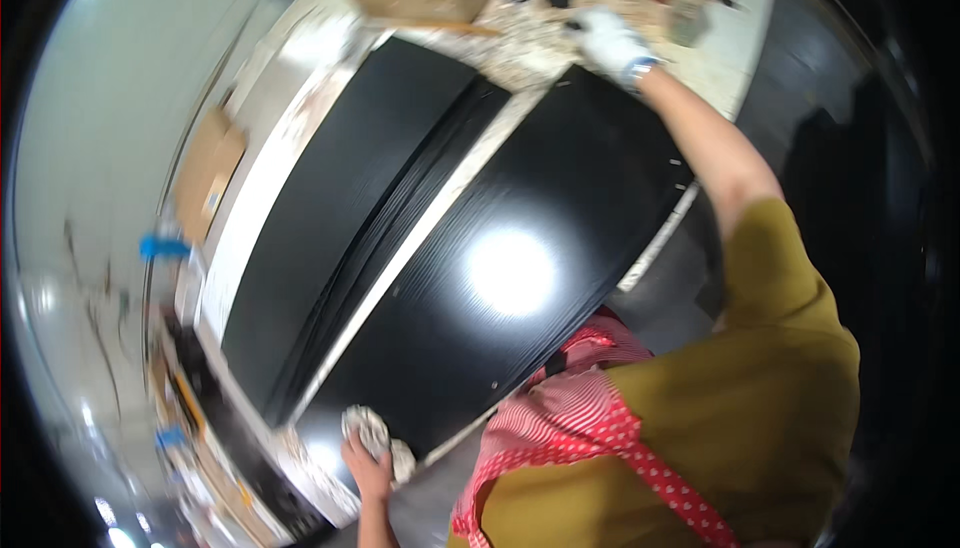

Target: Polishing and cleaning black wood furniture panels using a cloth and liquid solvent.

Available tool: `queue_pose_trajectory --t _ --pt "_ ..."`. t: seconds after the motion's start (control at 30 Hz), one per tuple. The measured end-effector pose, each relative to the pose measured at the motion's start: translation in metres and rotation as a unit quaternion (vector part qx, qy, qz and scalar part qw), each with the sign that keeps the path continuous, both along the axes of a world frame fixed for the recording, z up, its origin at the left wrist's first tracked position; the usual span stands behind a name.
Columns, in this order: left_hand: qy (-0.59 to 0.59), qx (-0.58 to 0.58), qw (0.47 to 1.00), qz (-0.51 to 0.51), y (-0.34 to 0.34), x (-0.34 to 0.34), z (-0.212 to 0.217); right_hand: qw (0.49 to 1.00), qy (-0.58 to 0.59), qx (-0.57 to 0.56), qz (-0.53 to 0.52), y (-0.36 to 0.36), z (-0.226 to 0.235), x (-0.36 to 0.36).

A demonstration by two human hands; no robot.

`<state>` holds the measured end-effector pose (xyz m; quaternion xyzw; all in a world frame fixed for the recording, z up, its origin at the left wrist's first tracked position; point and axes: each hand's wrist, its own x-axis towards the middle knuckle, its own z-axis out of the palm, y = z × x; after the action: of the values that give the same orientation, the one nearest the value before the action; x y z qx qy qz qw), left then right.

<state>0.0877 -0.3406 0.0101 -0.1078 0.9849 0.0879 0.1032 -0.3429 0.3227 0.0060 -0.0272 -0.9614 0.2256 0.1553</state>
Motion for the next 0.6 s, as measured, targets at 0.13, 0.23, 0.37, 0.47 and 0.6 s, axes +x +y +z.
queue_pose_trajectory --t 0.13,0.23,0.37,0.47,0.6 --pt "0.134 0.040 0.989 0.042 0.065 -0.040 0.016 0.898 0.016 -0.414 0.147 -0.060 -0.002 0.064" --pt "0.148 0.007 0.989 -0.006 0.144 -0.088 0.006 0.834 -0.070 -0.533 0.123 -0.111 -0.015 0.098" --pt "0.204 0.084 0.970 -0.106 0.197 -0.126 -0.028 0.907 -0.040 -0.403 0.112 -0.138 -0.046 0.114" --pt "0.236 0.088 0.961 -0.110 0.167 -0.123 -0.059 0.916 -0.037 -0.378 0.129 -0.128 -0.062 0.109" --pt "0.241 -0.025 0.968 0.060 0.031 -0.092 -0.088 0.924 -0.023 -0.362 0.119 -0.115 -0.072 0.101"
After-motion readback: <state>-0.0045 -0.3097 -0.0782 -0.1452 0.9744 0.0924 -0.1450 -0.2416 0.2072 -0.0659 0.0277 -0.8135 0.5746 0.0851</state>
